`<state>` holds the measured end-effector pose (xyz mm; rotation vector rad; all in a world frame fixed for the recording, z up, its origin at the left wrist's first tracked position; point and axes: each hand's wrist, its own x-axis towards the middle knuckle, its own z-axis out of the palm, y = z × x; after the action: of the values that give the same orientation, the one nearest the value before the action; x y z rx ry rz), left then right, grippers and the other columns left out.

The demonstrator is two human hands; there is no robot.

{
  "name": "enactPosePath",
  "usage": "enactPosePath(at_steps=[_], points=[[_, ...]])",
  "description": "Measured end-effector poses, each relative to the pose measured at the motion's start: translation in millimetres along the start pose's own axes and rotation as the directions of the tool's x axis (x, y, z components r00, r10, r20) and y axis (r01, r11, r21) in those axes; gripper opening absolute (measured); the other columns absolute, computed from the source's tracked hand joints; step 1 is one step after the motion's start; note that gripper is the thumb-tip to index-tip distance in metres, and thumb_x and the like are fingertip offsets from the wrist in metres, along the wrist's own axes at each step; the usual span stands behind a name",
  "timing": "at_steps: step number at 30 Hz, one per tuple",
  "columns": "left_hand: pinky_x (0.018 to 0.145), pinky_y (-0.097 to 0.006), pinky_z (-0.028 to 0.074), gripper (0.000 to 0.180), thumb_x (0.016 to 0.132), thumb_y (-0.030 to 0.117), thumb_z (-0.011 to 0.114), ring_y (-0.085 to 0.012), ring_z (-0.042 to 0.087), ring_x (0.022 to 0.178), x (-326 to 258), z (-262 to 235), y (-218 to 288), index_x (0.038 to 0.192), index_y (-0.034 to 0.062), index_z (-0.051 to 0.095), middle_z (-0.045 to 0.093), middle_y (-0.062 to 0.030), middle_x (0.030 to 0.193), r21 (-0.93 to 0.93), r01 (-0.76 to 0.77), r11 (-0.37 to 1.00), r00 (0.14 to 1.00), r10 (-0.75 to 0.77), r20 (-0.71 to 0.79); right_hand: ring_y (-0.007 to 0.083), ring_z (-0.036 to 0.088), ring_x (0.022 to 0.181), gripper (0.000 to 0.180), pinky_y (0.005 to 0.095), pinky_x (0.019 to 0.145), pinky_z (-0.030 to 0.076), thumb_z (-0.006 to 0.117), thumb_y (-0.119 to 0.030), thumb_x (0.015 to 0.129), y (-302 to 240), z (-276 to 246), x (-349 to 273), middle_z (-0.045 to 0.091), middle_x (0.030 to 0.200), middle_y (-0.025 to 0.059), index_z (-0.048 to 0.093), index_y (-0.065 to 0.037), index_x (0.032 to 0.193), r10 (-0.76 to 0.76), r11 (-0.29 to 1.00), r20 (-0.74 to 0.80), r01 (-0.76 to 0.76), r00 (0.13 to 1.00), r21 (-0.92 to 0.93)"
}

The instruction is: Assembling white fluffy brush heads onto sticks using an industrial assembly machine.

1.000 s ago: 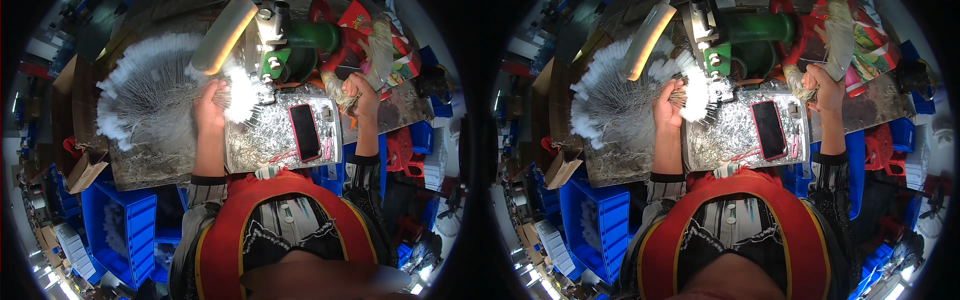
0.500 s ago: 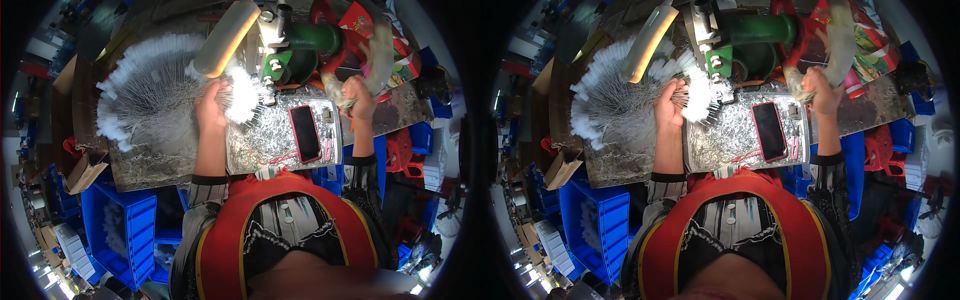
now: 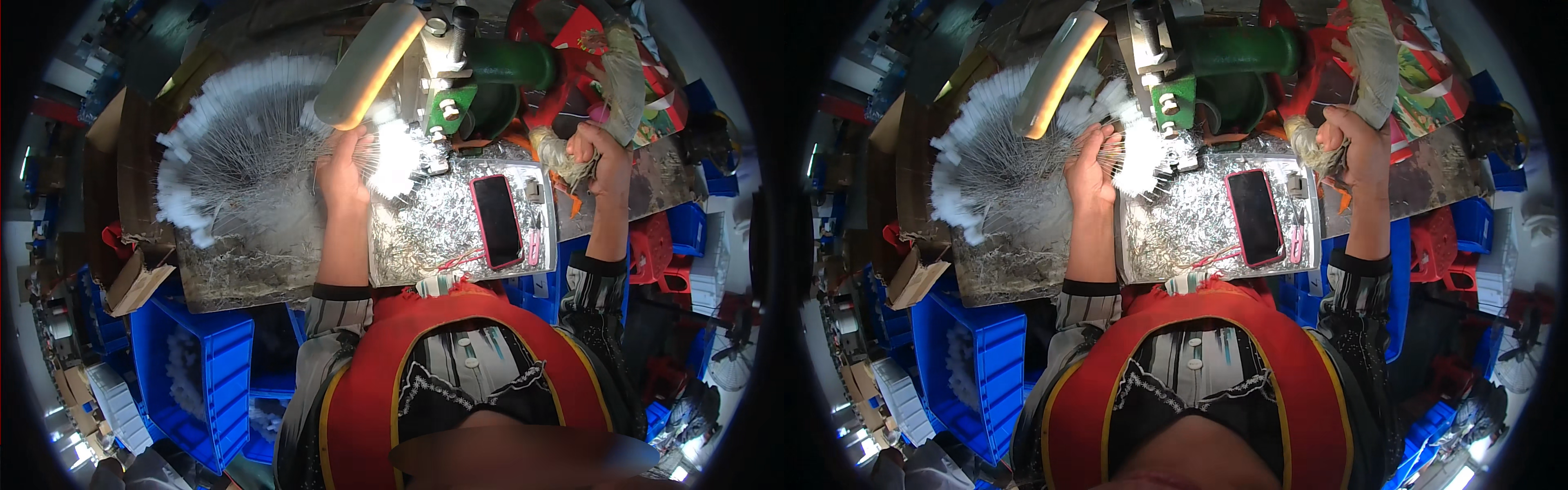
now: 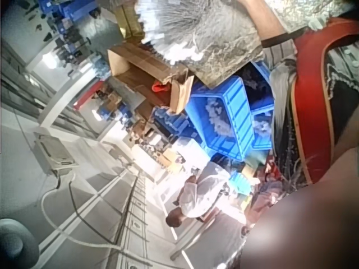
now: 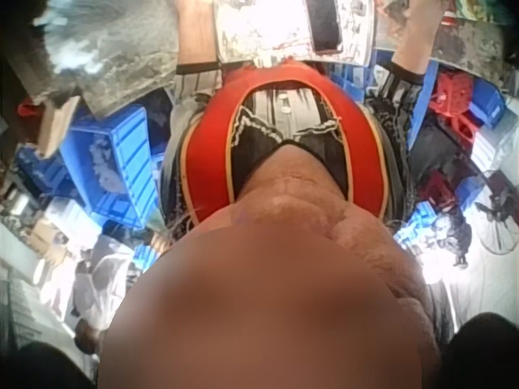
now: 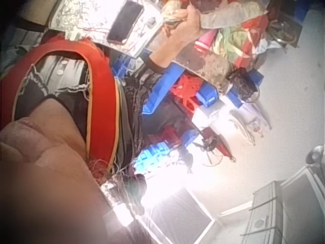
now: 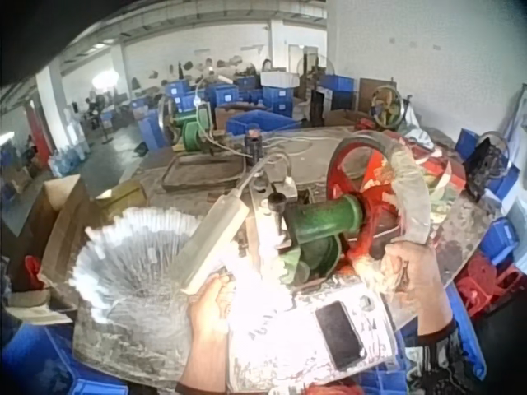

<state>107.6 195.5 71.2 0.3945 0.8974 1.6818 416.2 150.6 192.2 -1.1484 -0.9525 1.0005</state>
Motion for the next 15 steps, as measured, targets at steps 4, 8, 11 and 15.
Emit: enactPosePath(at_steps=[4, 8, 11, 15], points=[[0.061, -0.028, 0.053, 0.025, 0.077, 0.000, 0.059, -0.0212, 0.061, 0.070, 1, -1, 1, 0.099, -0.0076, 0.051, 0.061, -0.0163, 0.086, 0.032, -0.009, 0.999, 1.000, 0.009, 0.000, 0.0170, 0.048, 0.047, 0.017, 0.0277, 0.047, 0.038, 0.056, -0.006, 0.071, -3, -1, 4, 0.045, 0.047, 0.0067, 0.051, 0.000, 0.056, 0.022, 0.999, 0.013, -0.021, 1.000, -0.042], [0.062, -0.028, 0.053, 0.025, 0.077, 0.001, 0.059, -0.0210, 0.061, 0.071, 2, 2, 1, 0.099, -0.0077, 0.051, 0.061, -0.0166, 0.087, 0.025, -0.007, 1.000, 1.000, 0.008, -0.017, 0.0167, 0.048, 0.047, 0.018, 0.0271, 0.048, 0.038, 0.056, -0.006, 0.071, 3, -1, 4, 0.046, 0.048, 0.0068, 0.051, 0.000, 0.056, -0.070, 0.997, 0.024, 0.070, 0.997, -0.027], [0.062, -0.028, 0.053, 0.026, 0.077, 0.001, 0.059, -0.0215, 0.061, 0.072, 1, 5, 1, 0.100, -0.0078, 0.051, 0.061, -0.0168, 0.087, 0.012, -0.002, 1.000, 1.000, 0.002, 0.000, 0.0158, 0.048, 0.047, 0.018, 0.0271, 0.050, 0.039, 0.056, -0.004, 0.072, 44, -2, 2, 0.046, 0.048, 0.0065, 0.050, 0.000, 0.056, -0.279, 0.960, -0.002, 0.279, 0.960, -0.011], [0.065, -0.030, 0.053, 0.027, 0.079, 0.002, 0.058, -0.0231, 0.061, 0.076, 3, -2, -2, 0.102, -0.0082, 0.049, 0.060, -0.0175, 0.091, -0.071, -0.031, 0.997, 0.999, 0.033, 0.020, 0.0146, 0.046, 0.046, 0.020, 0.0275, 0.053, 0.040, 0.052, -0.001, 0.073, 66, -3, 7, 0.045, 0.048, 0.0061, 0.049, 0.000, 0.053, -0.350, 0.937, 0.071, 0.347, 0.934, 0.046]])
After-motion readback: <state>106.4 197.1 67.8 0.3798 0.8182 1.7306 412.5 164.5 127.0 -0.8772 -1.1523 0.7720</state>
